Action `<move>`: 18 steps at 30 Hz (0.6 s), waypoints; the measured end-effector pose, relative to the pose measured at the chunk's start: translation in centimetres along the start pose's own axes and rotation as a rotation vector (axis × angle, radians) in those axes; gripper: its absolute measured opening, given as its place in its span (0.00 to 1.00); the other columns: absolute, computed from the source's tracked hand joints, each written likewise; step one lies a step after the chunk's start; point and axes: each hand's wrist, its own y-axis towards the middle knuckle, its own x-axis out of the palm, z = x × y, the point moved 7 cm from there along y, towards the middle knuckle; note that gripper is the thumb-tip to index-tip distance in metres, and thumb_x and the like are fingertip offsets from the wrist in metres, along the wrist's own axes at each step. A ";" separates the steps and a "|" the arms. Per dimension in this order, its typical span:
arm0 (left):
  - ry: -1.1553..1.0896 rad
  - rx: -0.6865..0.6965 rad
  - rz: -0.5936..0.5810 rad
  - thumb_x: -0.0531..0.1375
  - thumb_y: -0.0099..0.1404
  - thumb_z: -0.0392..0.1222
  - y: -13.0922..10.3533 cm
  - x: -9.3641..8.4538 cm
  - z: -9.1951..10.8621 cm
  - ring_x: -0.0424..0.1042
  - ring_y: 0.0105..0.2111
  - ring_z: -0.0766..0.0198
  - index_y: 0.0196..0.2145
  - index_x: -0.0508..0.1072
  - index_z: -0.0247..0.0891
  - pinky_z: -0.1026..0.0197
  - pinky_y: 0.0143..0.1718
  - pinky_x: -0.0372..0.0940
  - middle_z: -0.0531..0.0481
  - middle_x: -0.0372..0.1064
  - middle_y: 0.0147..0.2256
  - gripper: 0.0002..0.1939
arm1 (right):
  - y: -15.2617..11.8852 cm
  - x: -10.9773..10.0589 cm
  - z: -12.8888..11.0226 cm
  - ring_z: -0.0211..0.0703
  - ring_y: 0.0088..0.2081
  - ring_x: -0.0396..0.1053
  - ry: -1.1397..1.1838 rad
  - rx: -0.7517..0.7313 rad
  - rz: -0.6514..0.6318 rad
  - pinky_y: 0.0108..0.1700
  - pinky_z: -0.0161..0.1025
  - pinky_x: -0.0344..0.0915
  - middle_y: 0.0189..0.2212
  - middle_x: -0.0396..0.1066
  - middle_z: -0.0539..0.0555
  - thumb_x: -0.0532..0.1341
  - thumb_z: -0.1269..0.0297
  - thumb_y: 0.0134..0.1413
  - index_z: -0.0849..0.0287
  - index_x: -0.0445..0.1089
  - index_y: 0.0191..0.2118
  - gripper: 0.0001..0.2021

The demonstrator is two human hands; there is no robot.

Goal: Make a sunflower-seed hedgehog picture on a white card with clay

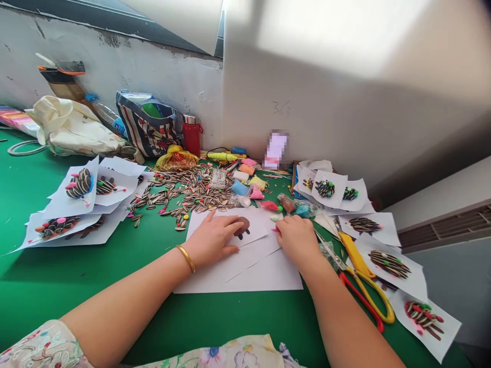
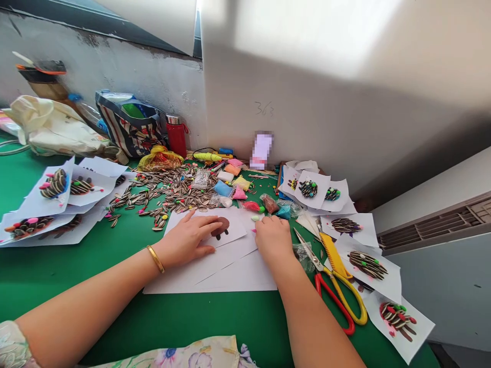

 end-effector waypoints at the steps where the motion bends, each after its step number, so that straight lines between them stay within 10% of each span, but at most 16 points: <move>1: -0.003 -0.003 0.000 0.64 0.62 0.47 0.0 0.1 0.0 0.64 0.59 0.50 0.60 0.62 0.50 0.33 0.66 0.37 0.46 0.62 0.61 0.30 | 0.1 0.1 -0.3 0.51 0.43 0.66 -0.023 0.002 -0.010 0.41 0.45 0.50 0.36 0.75 0.58 0.59 0.69 0.59 0.59 0.74 0.36 0.06; 9: -0.019 0.007 0.017 0.65 0.61 0.47 0.0 0.3 0.2 0.63 0.59 0.49 0.59 0.63 0.48 0.35 0.65 0.42 0.44 0.63 0.61 0.30 | 0.1 -0.8 -0.4 0.51 0.40 0.68 0.005 0.039 0.033 0.37 0.42 0.50 0.33 0.74 0.59 0.56 0.70 0.60 0.61 0.72 0.34 0.07; 18: -0.031 0.011 0.048 0.66 0.60 0.49 0.0 0.6 -0.1 0.64 0.58 0.49 0.59 0.63 0.46 0.39 0.63 0.48 0.44 0.65 0.59 0.31 | -1.1 0.6 -5.1 0.40 0.34 0.69 0.773 -0.037 -0.185 0.35 0.34 0.58 0.33 0.74 0.48 0.56 0.65 0.61 0.53 0.71 0.39 0.07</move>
